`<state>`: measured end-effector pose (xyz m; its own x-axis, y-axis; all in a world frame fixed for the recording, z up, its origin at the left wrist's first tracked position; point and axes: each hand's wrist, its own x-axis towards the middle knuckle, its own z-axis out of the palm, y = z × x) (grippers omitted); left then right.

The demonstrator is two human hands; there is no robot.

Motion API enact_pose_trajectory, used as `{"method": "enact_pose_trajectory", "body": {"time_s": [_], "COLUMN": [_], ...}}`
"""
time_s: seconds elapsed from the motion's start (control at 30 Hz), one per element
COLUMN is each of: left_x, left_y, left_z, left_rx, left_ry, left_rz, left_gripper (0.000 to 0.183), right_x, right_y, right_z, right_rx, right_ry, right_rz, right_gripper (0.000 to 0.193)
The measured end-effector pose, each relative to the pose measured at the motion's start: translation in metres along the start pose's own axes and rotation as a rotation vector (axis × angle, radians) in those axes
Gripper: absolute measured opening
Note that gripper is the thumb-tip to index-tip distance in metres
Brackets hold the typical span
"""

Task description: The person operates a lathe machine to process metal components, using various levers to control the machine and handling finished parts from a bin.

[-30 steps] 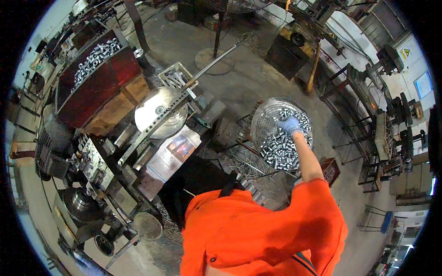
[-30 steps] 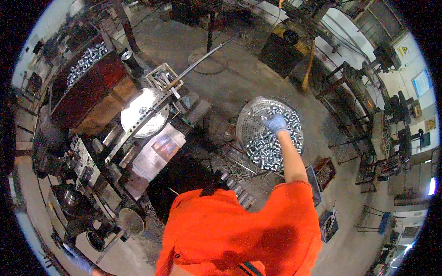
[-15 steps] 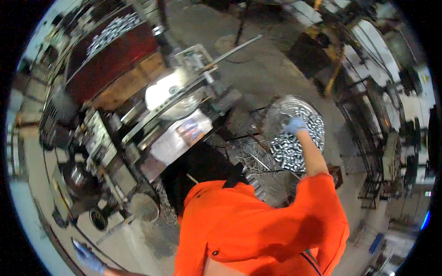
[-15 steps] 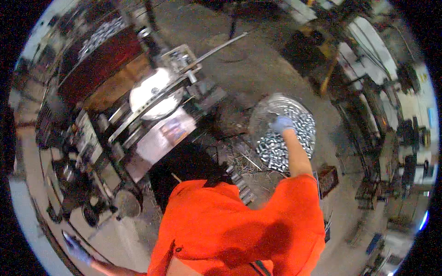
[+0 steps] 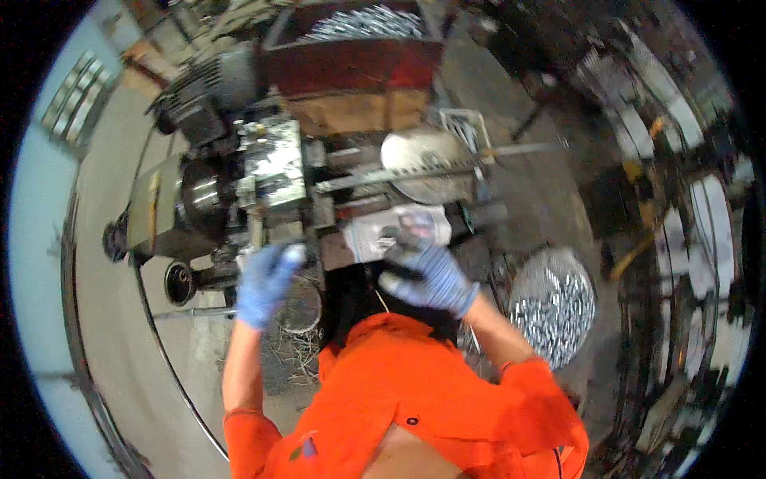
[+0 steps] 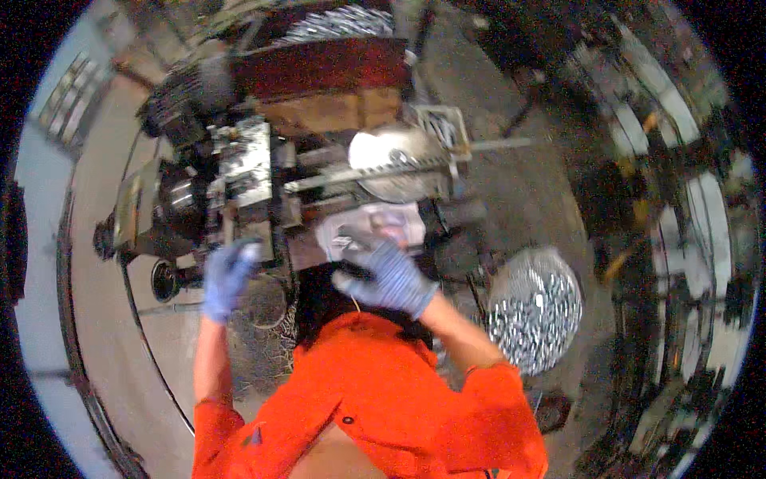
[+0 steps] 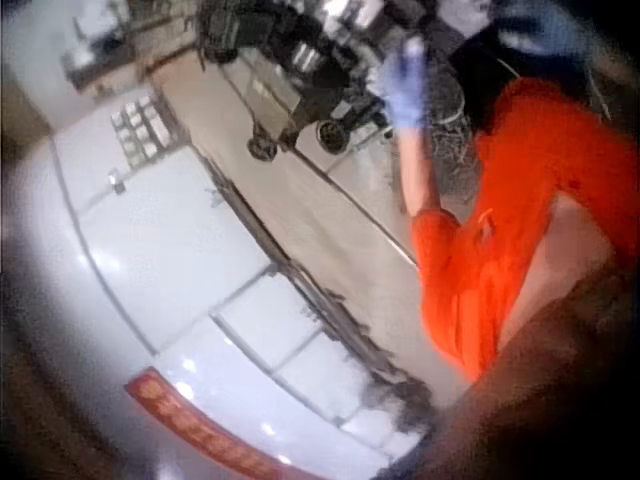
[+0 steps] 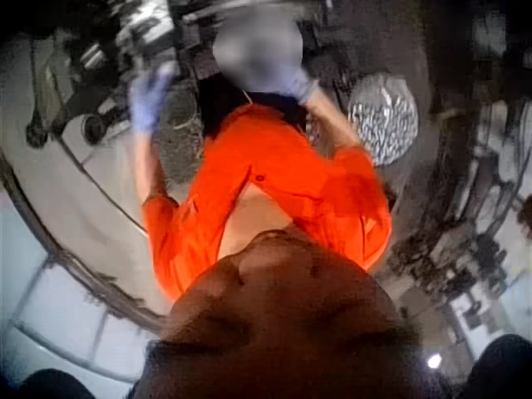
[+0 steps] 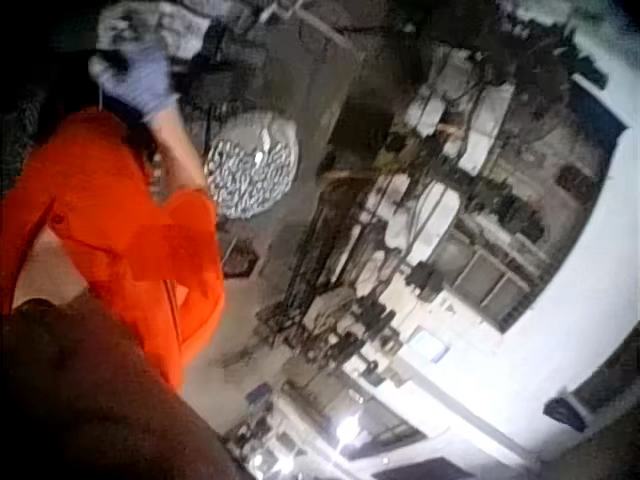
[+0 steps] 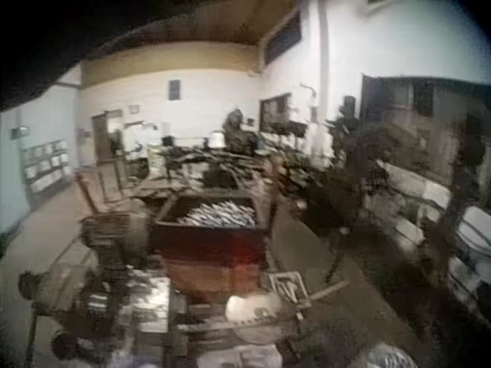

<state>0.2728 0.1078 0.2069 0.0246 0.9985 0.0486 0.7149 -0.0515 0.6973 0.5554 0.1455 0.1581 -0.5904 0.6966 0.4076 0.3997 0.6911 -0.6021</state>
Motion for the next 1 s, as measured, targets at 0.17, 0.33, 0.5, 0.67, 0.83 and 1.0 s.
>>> {"method": "enact_pose_trajectory", "body": {"time_s": [0.17,0.33,0.5,0.67,0.83,1.0], "left_x": [-0.002,-0.018,-0.017,-0.017,-0.020,-0.026], "left_y": [0.001,-0.014,-0.038,-0.035,-0.048,-0.073], "left_z": [0.019,0.017,0.020,-0.009,-0.024,-0.039], "left_rx": [-0.561,-0.634,-0.600,-0.580,-0.635,-0.409], "left_ry": [-0.196,0.000,0.203,0.177,0.251,0.310], "left_rz": [-0.190,-0.165,-0.042,-0.132,-0.146,-0.064], "left_gripper": [0.044,0.040,0.035,0.034,0.032,0.042], "right_x": [0.064,0.078,0.100,0.129,0.152,0.179], "right_y": [-0.057,-0.067,-0.076,-0.085,-0.095,-0.108], "right_z": [0.023,0.040,0.049,0.055,0.067,0.077], "right_rx": [0.136,0.076,0.087,-0.136,-0.145,-0.108], "right_ry": [-0.152,-0.148,-0.277,-0.317,-0.366,-0.472], "right_rz": [-0.192,-0.317,-0.361,-0.482,-0.504,-0.448], "right_gripper": [0.042,0.031,0.034,0.047,0.040,0.024]}}
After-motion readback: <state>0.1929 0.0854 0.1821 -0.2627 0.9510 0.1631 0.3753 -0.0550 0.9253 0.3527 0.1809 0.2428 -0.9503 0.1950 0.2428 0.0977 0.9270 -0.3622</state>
